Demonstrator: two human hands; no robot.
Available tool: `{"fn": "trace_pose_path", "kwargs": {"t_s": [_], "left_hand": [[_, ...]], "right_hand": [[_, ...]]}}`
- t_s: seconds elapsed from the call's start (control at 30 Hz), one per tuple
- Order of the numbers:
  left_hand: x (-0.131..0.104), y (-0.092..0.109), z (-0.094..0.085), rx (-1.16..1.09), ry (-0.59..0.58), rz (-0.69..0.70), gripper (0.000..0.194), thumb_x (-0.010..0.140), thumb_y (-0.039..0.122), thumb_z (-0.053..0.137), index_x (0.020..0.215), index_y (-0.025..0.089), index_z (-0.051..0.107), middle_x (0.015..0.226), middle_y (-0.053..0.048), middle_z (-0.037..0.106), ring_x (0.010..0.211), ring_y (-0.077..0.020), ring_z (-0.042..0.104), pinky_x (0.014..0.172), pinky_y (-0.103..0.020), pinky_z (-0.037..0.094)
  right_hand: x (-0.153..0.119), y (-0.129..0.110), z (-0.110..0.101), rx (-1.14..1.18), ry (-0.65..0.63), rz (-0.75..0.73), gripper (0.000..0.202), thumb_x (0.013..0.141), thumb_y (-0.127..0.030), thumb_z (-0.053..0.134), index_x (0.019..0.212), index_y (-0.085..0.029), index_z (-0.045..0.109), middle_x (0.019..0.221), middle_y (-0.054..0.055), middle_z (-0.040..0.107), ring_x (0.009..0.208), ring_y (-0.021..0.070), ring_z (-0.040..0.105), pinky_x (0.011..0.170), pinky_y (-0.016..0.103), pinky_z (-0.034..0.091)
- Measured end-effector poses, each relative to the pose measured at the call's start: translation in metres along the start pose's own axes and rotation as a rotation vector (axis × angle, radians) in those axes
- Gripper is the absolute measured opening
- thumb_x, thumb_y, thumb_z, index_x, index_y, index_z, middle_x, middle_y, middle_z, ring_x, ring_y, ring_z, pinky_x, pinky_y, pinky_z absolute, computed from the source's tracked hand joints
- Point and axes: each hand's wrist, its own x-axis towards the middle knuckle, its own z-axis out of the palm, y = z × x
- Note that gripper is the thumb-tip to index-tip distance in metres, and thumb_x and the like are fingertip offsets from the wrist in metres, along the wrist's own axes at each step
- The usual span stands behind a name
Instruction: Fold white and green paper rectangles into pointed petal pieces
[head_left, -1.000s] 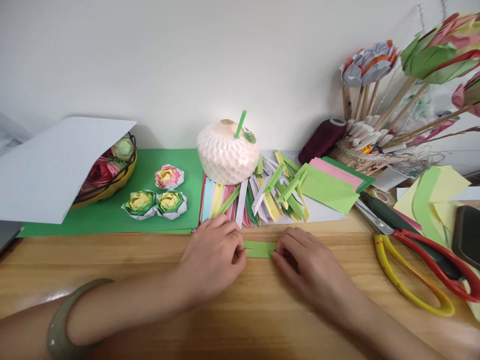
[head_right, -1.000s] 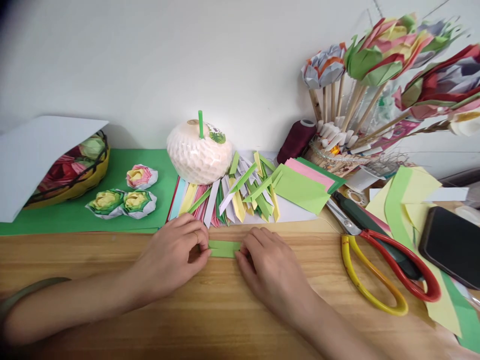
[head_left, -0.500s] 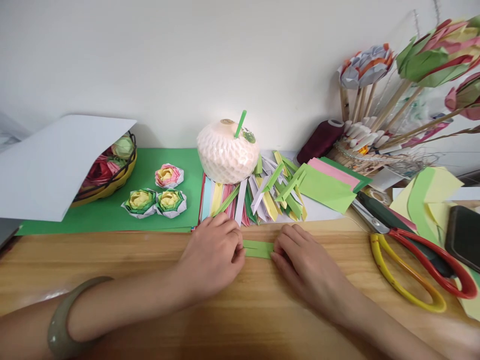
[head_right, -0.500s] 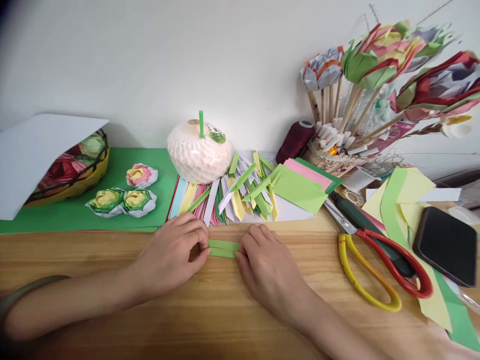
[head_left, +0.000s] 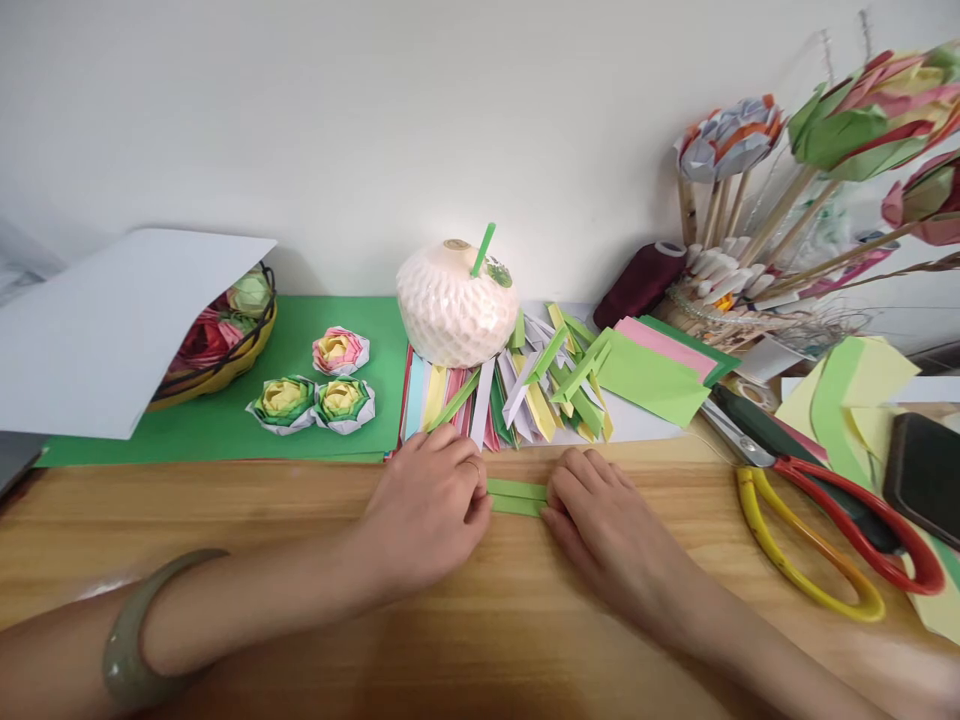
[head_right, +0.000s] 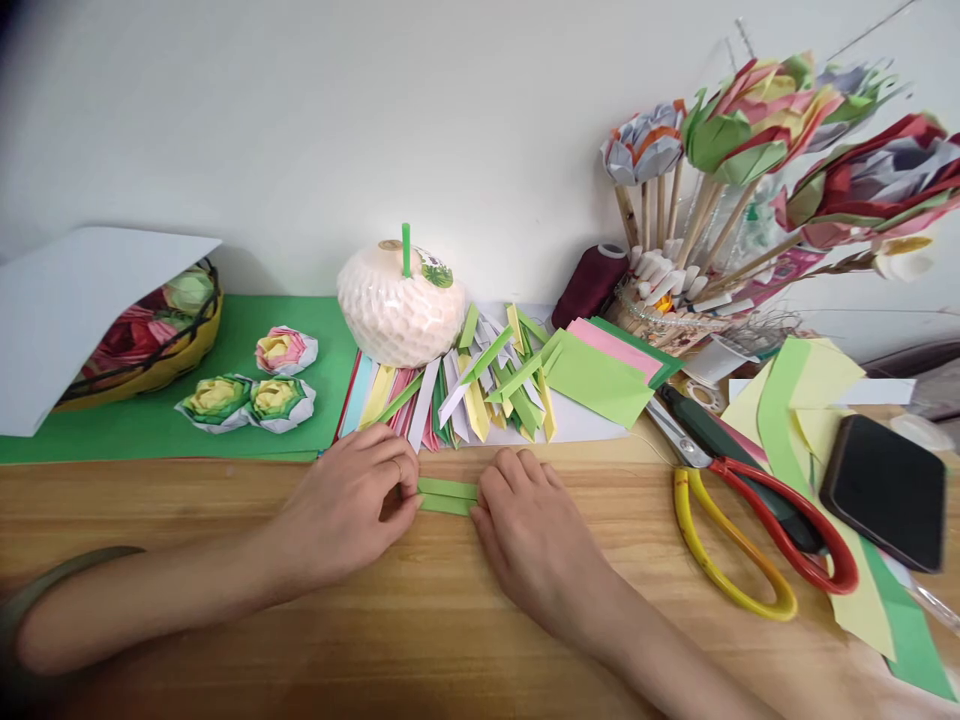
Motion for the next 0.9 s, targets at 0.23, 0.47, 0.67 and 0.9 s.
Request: {"fn": "trace_pose_path", "kwargs": {"t_s": [0.23, 0.47, 0.67, 0.9], "left_hand": [[-0.002, -0.002, 0.002, 0.068, 0.033, 0.048, 0.011, 0.080, 0.011, 0.054, 0.070, 0.016, 0.056, 0.078, -0.002, 0.059, 0.081, -0.0208, 0.051, 0.071, -0.037, 0.043], [-0.005, -0.014, 0.010, 0.057, 0.193, 0.414, 0.022, 0.091, 0.010, 0.046, 0.102, 0.019, 0.062, 0.113, 0.000, 0.066, 0.108, -0.0251, 0.051, 0.087, -0.043, 0.042], [-0.010, -0.014, 0.019, 0.290, 0.241, 0.617, 0.027, 0.096, 0.017, 0.042, 0.111, 0.008, 0.062, 0.118, -0.008, 0.065, 0.116, -0.0250, 0.053, 0.100, -0.044, 0.037], [-0.016, -0.007, 0.021, 0.471, 0.205, 0.636, 0.040, 0.097, 0.033, 0.042, 0.116, 0.002, 0.059, 0.123, -0.017, 0.060, 0.117, -0.0272, 0.054, 0.100, -0.040, 0.039]], "right_hand": [[0.000, 0.001, -0.004, 0.218, 0.041, 0.035, 0.014, 0.089, -0.015, 0.043, 0.076, -0.020, 0.042, 0.082, 0.005, 0.050, 0.076, 0.0205, 0.047, 0.066, 0.035, 0.043], [-0.002, 0.009, -0.004, 0.335, 0.120, 0.003, 0.014, 0.088, -0.012, 0.046, 0.096, -0.019, 0.055, 0.094, 0.008, 0.056, 0.084, 0.0198, 0.054, 0.071, 0.034, 0.047], [-0.006, 0.020, -0.006, 0.057, 0.281, -0.202, 0.020, 0.089, -0.011, 0.049, 0.101, -0.016, 0.064, 0.097, 0.009, 0.066, 0.091, 0.0223, 0.058, 0.077, 0.039, 0.048], [-0.014, 0.001, -0.007, -0.146, 0.216, -0.274, 0.039, 0.090, -0.027, 0.050, 0.122, -0.006, 0.057, 0.128, 0.015, 0.058, 0.121, 0.0268, 0.051, 0.097, 0.044, 0.044]]}}
